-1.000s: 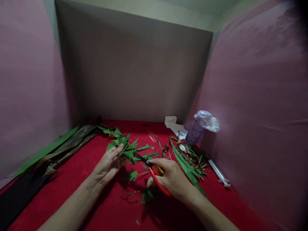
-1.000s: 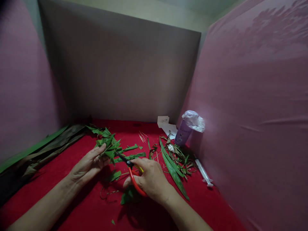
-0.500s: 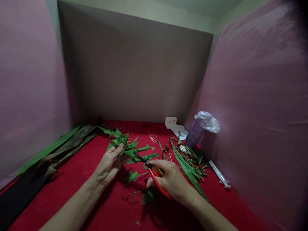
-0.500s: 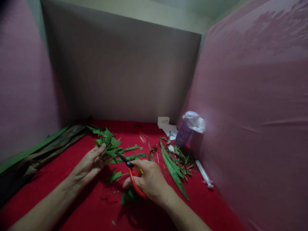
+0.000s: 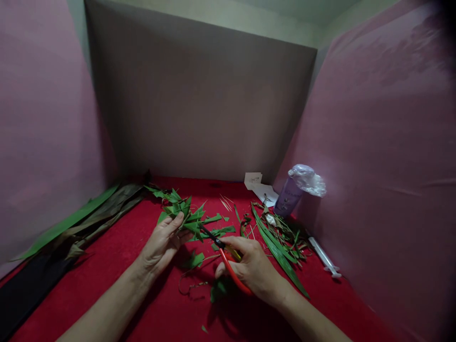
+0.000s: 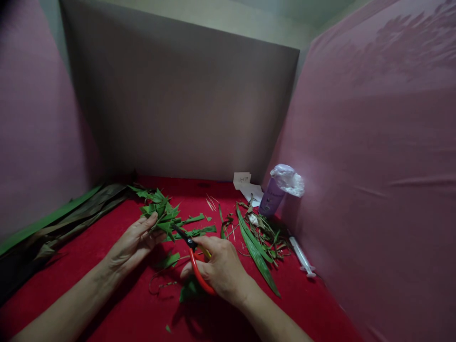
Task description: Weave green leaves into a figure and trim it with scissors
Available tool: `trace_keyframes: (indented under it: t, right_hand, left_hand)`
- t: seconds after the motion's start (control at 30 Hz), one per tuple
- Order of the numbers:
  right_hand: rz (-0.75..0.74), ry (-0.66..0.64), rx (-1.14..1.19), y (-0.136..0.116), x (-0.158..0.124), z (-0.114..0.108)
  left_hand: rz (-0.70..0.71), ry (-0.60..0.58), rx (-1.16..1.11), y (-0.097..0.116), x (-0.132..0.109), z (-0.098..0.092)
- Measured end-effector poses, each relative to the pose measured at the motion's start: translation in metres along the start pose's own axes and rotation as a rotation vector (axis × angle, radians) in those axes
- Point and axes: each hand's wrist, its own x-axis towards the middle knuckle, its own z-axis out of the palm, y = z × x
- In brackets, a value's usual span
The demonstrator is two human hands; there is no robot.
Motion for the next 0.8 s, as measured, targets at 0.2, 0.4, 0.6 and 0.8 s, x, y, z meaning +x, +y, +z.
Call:
trace_keyframes:
  t: [0.2, 0.4, 0.6, 0.8]
  right_hand:
    - [0.013, -0.022, 0.014, -0.0006, -0.0014, 0.0013]
    - [0.045, -0.049, 0.099, -0.0031, -0.0013, -0.0005]
    - [0.072, -0.067, 0.215, -0.0037, -0.0010, 0.0010]
    - [0.087, -0.055, 0.257, -0.0028, -0.0008, 0.0024]
  left_hand:
    - [0.001, 0.003, 0.018, -0.0003, -0.0004, 0.0002]
    - [0.001, 0.002, 0.010, -0.0009, -0.0012, 0.0021]
    - [0.001, 0.003, -0.015, -0.0014, -0.0002, 0.0027]
    - [0.001, 0.027, -0.045, -0.0022, -0.0017, 0.0028]
